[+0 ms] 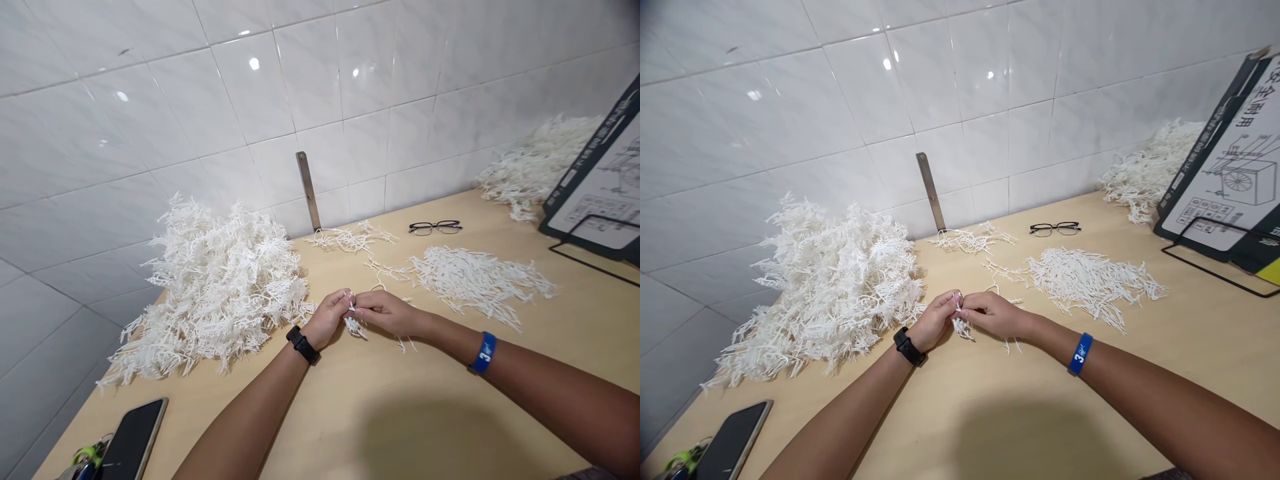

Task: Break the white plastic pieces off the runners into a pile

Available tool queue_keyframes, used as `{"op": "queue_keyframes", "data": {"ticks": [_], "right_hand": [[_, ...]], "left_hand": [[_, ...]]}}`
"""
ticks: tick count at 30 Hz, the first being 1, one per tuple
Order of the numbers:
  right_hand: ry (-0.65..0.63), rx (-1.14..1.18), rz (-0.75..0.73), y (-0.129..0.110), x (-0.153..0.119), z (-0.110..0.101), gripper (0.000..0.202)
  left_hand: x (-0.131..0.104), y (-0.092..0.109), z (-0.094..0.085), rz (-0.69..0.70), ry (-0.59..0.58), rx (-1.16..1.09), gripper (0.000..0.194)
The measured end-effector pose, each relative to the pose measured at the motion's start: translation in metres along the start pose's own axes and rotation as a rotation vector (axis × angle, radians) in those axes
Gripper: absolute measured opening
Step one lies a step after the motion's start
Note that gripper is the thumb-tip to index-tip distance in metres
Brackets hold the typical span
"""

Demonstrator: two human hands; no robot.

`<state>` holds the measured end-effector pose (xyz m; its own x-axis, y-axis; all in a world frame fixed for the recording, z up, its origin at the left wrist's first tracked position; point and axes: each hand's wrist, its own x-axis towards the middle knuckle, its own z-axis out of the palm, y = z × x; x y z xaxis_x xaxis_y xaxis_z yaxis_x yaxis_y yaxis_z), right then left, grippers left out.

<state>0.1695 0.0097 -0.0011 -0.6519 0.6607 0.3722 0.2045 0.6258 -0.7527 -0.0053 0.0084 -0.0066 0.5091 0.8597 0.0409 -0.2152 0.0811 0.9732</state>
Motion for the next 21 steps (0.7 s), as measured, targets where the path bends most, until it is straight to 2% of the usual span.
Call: {"op": "queue_keyframes", "data": {"ticks": [5, 10, 13, 17, 19, 21], "right_hand": [[0.117, 0.079, 0.008, 0.001, -0.001, 0.002, 0.036], [0.142, 0.12, 0.101, -0.008, -0.004, -0.004, 0.039], [0.344, -0.046, 0.218, -0.004, -0.005, -0.015, 0.041], [0.66, -0.205, 0.35, 0.012, -0.008, -0.039, 0.044], [0.713, -0.194, 0.458, 0.021, -0.009, -0.052, 0.042], [0.699, -0.211, 0.573, 0.028, -0.011, -0.063, 0.037]], "left_hand": [[0.001, 0.004, 0.002, -0.049, 0.09, -0.224, 0.037], [0.006, 0.009, -0.011, 0.032, 0.266, -0.317, 0.03], [0.006, 0.005, -0.012, 0.105, 0.379, -0.211, 0.033], [0.004, -0.001, -0.008, 0.239, 0.547, 0.07, 0.042], [0.003, -0.001, -0.008, 0.276, 0.602, 0.157, 0.043], [0.002, 0.001, -0.007, 0.289, 0.633, 0.19, 0.043]]}}
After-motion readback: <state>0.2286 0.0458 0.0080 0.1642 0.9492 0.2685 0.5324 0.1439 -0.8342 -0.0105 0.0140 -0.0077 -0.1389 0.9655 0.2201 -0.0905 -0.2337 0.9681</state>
